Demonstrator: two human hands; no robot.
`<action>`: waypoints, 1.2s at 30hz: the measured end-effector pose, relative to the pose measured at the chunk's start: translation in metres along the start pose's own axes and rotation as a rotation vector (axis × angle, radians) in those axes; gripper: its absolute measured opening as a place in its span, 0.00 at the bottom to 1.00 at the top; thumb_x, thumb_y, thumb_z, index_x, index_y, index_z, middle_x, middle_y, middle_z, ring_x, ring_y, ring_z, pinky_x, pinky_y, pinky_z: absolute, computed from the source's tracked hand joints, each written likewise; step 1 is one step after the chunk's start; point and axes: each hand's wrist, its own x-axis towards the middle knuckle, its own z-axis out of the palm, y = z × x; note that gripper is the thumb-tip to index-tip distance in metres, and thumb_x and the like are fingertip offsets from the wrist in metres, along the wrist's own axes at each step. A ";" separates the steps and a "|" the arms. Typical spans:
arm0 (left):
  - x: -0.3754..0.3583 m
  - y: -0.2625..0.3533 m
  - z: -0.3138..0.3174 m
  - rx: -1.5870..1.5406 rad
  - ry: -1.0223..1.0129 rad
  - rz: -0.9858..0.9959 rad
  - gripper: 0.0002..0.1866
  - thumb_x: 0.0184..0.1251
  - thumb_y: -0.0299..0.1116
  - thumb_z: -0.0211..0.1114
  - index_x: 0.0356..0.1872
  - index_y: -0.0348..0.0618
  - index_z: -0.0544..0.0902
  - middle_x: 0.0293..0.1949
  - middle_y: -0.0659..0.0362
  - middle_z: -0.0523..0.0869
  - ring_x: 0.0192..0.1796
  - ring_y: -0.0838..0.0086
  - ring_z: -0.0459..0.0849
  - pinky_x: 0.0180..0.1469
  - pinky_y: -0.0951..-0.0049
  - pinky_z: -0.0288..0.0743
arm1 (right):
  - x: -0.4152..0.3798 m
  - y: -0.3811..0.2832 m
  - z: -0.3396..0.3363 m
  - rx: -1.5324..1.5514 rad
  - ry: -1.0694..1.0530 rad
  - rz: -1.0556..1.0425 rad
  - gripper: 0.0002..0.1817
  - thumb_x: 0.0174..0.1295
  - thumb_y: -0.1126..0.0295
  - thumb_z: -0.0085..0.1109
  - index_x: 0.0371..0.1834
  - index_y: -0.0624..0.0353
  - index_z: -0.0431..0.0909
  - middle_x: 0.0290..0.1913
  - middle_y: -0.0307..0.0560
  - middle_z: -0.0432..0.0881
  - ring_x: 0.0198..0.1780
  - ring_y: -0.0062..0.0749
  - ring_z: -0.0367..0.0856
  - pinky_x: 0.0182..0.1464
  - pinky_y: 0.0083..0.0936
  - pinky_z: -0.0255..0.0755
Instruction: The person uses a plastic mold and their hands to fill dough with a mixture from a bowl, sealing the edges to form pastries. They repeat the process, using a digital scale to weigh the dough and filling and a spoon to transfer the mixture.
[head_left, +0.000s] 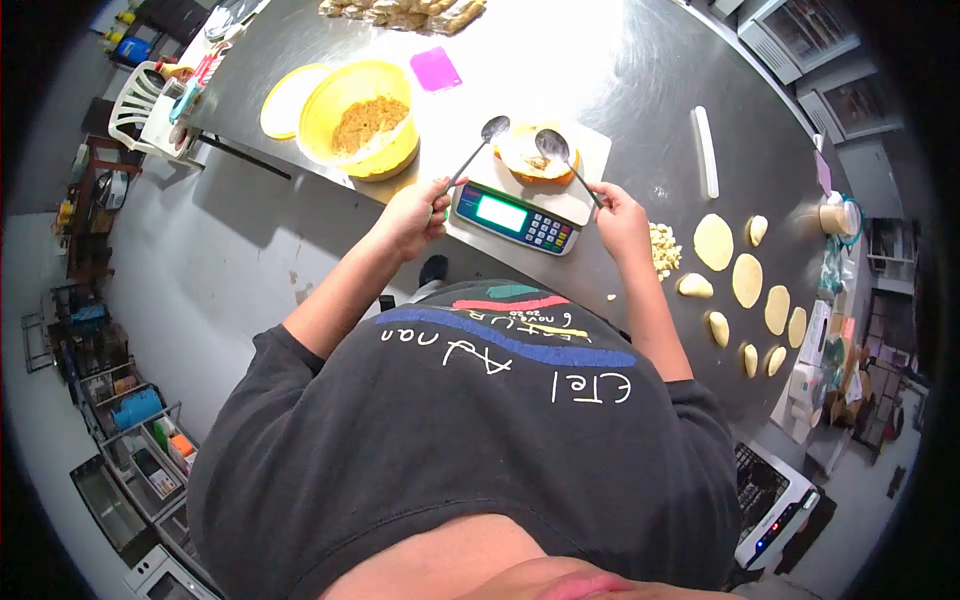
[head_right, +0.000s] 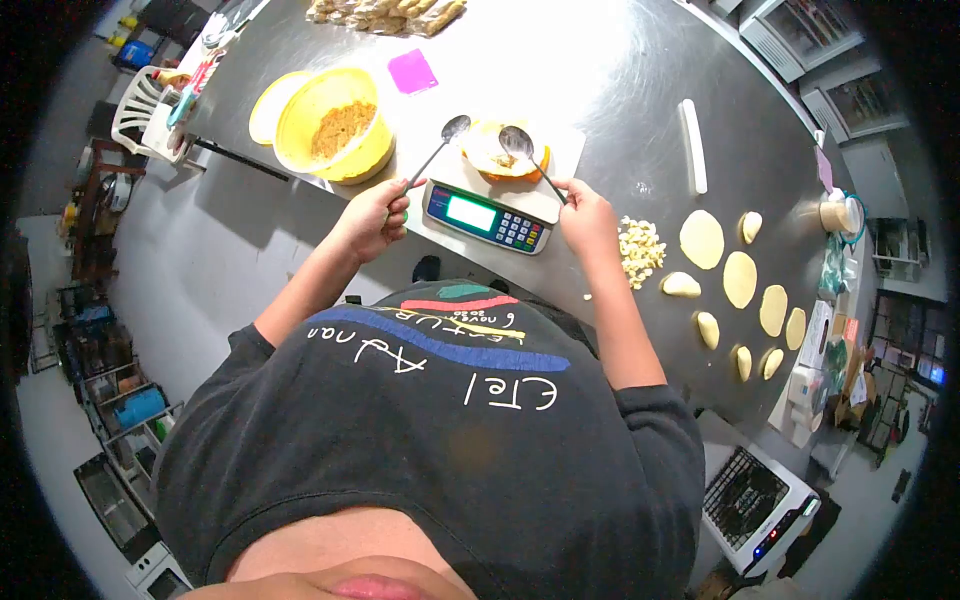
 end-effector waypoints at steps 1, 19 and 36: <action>0.001 0.003 -0.002 0.013 -0.013 0.004 0.17 0.73 0.40 0.44 0.55 0.47 0.75 0.21 0.73 0.58 0.20 0.86 0.53 0.26 0.82 0.51 | 0.000 0.000 0.001 -0.002 0.007 0.008 0.22 0.50 0.80 0.47 0.49 0.56 0.79 0.23 0.39 0.74 0.25 0.20 0.70 0.28 0.20 0.65; -0.023 0.101 -0.084 0.146 -0.160 0.180 0.18 0.73 0.40 0.46 0.55 0.41 0.74 0.21 0.72 0.59 0.20 0.86 0.54 0.25 0.83 0.51 | 0.007 -0.177 0.047 0.031 0.066 -0.097 0.20 0.54 0.81 0.49 0.49 0.52 0.80 0.39 0.50 0.81 0.40 0.36 0.79 0.47 0.26 0.71; 0.001 0.080 -0.043 0.381 -0.616 0.276 0.18 0.72 0.39 0.51 0.60 0.47 0.73 0.53 0.65 0.77 0.54 0.81 0.72 0.55 0.77 0.64 | -0.032 -0.205 0.145 0.301 0.472 -0.214 0.31 0.56 0.81 0.46 0.66 0.57 0.54 0.39 0.58 0.75 0.38 0.48 0.79 0.42 0.35 0.72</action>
